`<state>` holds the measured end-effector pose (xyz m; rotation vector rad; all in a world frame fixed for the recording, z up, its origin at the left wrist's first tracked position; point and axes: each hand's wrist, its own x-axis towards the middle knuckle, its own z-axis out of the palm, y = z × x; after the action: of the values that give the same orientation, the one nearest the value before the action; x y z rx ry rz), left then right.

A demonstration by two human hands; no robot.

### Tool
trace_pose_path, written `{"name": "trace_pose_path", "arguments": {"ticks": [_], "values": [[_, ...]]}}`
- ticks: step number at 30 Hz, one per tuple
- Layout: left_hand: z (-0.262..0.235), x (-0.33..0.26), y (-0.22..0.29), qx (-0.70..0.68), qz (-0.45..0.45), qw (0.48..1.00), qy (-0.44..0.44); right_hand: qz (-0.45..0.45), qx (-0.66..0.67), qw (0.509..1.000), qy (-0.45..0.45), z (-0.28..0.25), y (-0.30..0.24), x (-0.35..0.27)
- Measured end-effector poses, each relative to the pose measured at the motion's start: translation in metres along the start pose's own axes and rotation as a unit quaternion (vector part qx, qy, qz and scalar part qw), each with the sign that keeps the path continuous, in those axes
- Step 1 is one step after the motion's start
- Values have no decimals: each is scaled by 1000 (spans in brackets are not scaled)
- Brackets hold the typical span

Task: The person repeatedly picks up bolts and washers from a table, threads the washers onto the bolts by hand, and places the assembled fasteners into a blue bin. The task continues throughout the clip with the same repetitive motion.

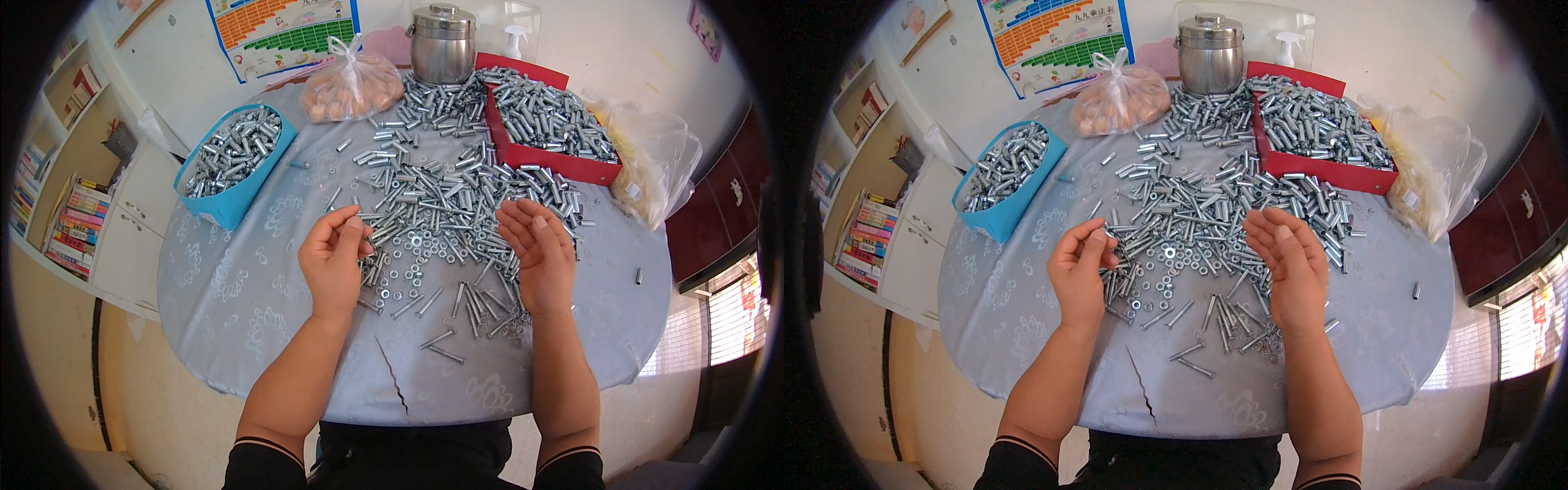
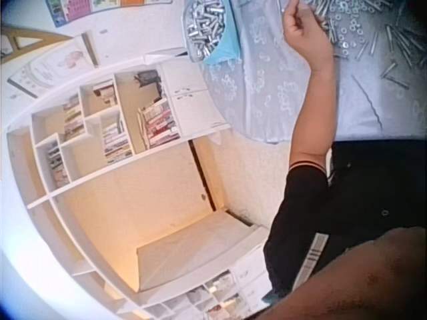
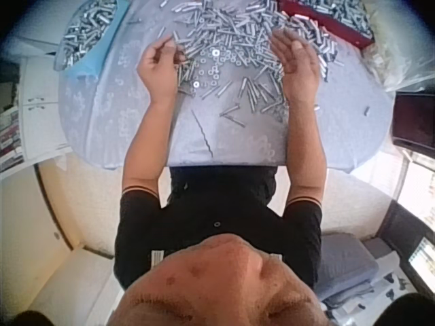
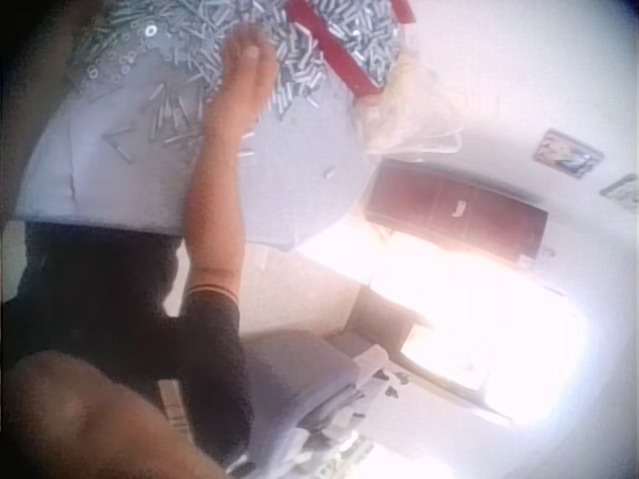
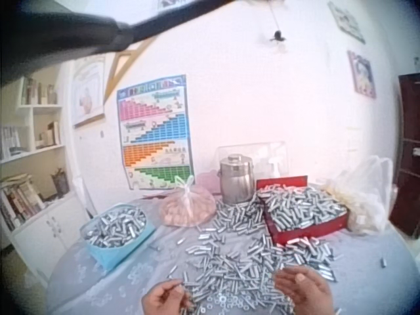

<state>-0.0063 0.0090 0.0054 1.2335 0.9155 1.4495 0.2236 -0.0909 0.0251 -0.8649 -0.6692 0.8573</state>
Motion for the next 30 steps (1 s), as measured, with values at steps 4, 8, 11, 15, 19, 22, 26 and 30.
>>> {"name": "trace_pose_path", "arguments": {"ticks": [4,8,11,15,19,22,26,30], "values": [[-2,1,-1,42,32,999,-1,-3,-14,998,54,-13,2,2],[-5,3,0,56,52,997,18,-8,-17,998,66,-12,2,2],[-5,3,0,58,56,997,16,-20,-31,997,65,-14,4,2],[-3,2,1,55,45,997,13,-42,-53,995,78,-15,3,2],[-3,1,-2,55,49,997,6,-44,-54,994,81,-15,2,3],[-2,1,-2,56,48,997,2,-46,-56,994,86,-17,2,3],[-2,0,-3,55,49,997,-2,-50,-54,993,89,-18,0,4],[-1,0,-3,51,45,998,-5,-68,-39,990,119,-20,-5,5]]}}
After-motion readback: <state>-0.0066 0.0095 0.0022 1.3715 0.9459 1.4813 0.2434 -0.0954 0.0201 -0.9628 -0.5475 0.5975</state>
